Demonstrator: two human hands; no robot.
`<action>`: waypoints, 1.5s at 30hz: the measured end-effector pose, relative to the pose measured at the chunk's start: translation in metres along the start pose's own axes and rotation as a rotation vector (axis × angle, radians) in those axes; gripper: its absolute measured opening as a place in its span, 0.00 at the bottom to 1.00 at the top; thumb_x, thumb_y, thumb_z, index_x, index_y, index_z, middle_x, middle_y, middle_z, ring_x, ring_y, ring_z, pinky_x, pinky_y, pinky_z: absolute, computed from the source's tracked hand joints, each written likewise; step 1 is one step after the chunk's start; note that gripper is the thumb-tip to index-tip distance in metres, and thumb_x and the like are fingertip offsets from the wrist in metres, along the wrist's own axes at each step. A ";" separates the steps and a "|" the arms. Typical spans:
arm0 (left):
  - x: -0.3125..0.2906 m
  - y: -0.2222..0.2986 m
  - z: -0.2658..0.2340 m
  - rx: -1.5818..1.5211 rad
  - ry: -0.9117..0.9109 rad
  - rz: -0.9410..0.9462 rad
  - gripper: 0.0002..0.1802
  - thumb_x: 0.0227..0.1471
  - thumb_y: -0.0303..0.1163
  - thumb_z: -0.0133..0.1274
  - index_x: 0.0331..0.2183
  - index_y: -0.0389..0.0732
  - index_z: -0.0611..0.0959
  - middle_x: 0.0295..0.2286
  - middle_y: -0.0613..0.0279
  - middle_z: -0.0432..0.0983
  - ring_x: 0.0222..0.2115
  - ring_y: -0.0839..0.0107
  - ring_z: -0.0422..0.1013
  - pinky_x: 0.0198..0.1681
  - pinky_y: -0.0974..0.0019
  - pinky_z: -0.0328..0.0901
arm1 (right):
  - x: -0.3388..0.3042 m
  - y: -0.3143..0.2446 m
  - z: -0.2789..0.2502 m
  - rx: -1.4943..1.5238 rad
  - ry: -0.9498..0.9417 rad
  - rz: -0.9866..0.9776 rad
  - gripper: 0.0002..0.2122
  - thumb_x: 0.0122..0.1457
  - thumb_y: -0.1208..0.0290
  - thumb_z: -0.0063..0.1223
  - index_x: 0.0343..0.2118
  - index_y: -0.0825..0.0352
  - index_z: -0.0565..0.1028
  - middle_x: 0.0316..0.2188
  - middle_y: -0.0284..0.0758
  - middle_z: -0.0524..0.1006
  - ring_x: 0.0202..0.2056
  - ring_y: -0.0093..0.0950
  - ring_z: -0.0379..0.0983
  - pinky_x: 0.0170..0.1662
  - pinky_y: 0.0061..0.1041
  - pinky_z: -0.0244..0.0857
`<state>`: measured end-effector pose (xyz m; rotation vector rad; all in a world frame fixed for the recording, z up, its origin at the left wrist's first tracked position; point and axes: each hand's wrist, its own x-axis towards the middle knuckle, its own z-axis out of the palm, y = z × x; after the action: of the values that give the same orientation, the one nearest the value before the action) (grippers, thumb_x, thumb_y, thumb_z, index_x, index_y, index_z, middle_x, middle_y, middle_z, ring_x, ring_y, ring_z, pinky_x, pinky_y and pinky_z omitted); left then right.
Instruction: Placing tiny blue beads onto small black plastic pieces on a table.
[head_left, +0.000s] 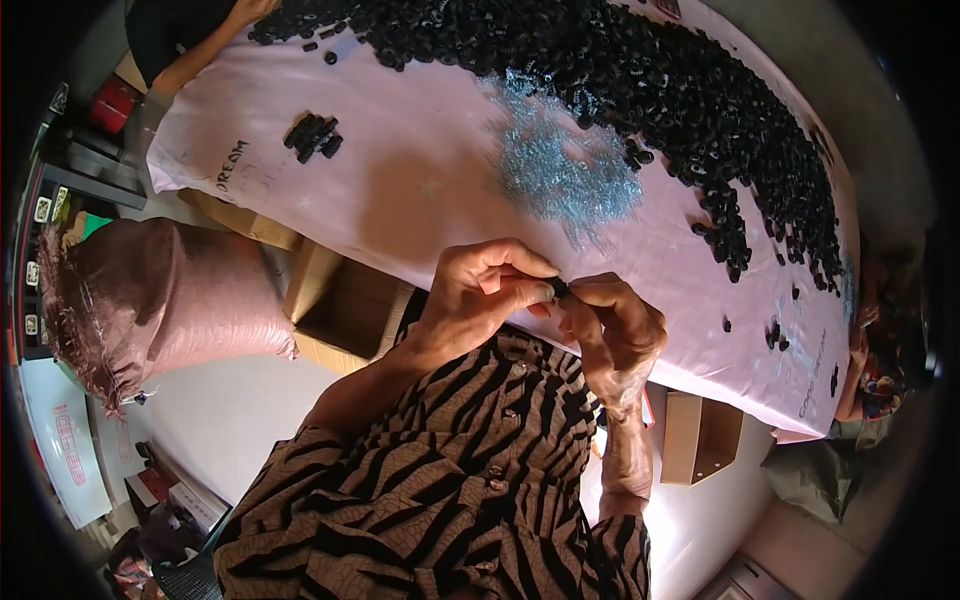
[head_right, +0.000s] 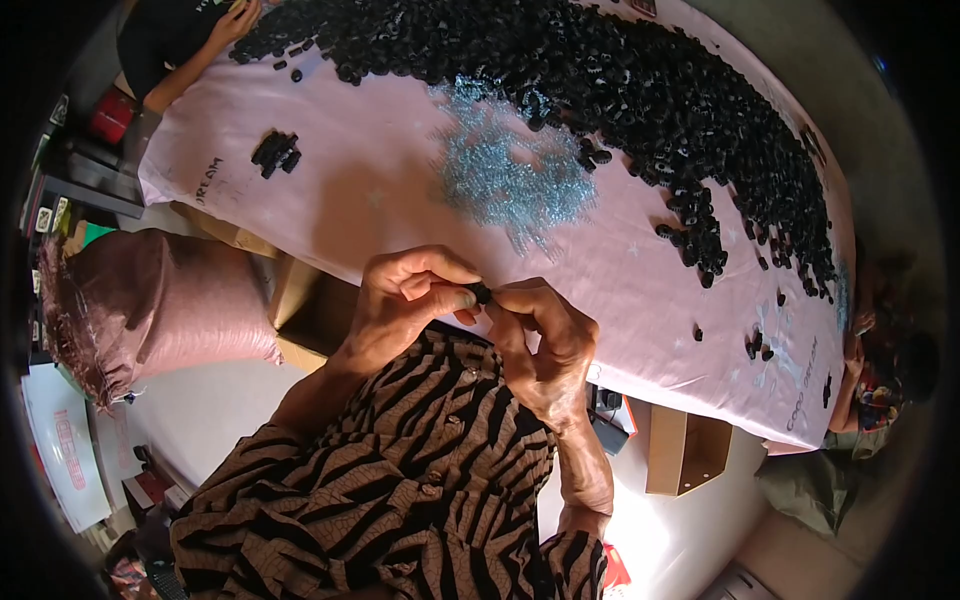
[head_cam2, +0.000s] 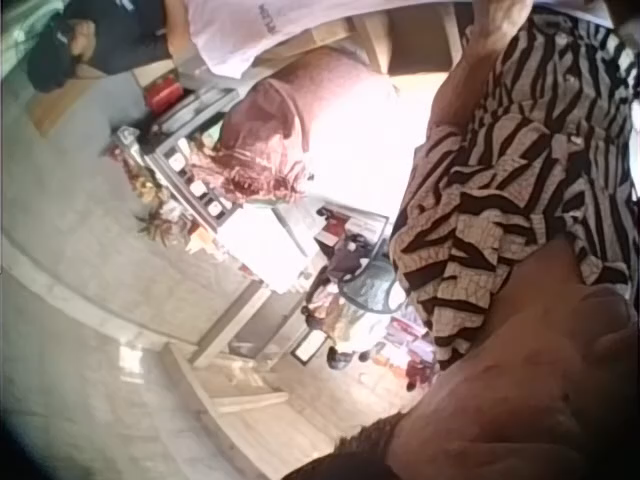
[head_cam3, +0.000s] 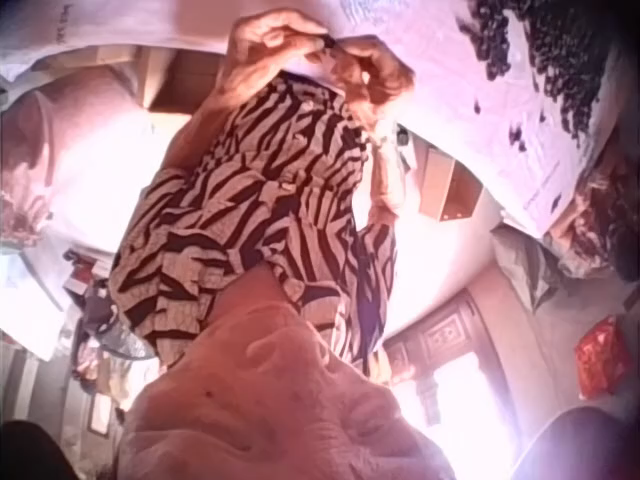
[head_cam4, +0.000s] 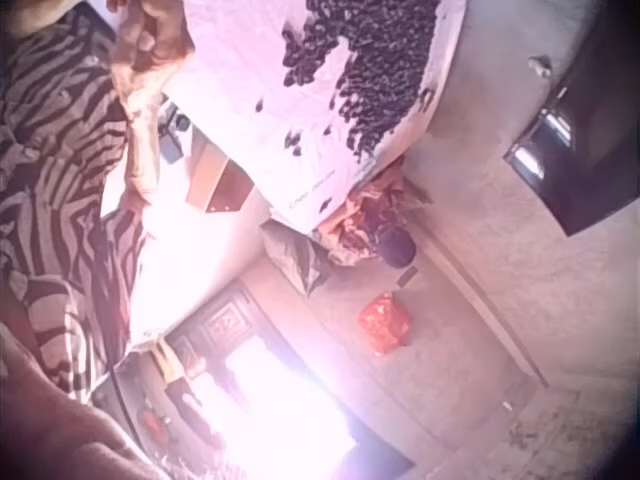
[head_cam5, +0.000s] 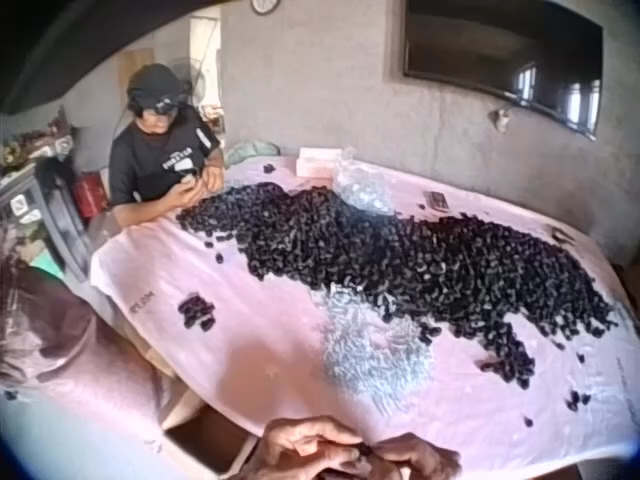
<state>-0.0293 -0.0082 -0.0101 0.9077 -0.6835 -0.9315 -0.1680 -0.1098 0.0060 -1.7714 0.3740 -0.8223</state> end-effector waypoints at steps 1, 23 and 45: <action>-0.001 0.001 0.002 0.028 0.027 0.002 0.07 0.49 0.13 0.53 0.34 0.26 0.79 0.29 0.50 0.77 0.29 0.66 0.77 0.35 0.67 0.76 | -0.002 0.001 0.000 0.002 -0.005 -0.015 0.06 0.52 0.90 0.46 0.31 0.76 0.73 0.26 0.39 0.76 0.22 0.20 0.73 0.22 0.16 0.67; 0.002 -0.004 0.002 -0.017 0.006 -0.104 0.08 0.47 0.14 0.55 0.34 0.28 0.80 0.29 0.55 0.77 0.27 0.69 0.77 0.32 0.70 0.76 | -0.012 0.011 -0.005 0.217 -0.010 0.084 0.04 0.55 0.87 0.51 0.34 0.77 0.75 0.29 0.40 0.78 0.26 0.23 0.77 0.26 0.19 0.75; 0.010 0.019 -0.002 0.165 -0.104 -0.330 0.22 0.49 0.25 0.57 0.48 0.33 0.74 0.34 0.60 0.77 0.34 0.76 0.72 0.34 0.73 0.70 | -0.008 0.013 -0.003 -0.198 -0.090 -0.078 0.23 0.44 0.77 0.67 0.45 0.68 0.72 0.39 0.37 0.74 0.36 0.28 0.75 0.38 0.27 0.73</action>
<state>-0.0162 -0.0111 0.0068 1.1464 -0.7194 -1.2354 -0.1739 -0.1117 -0.0085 -2.0113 0.3373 -0.7785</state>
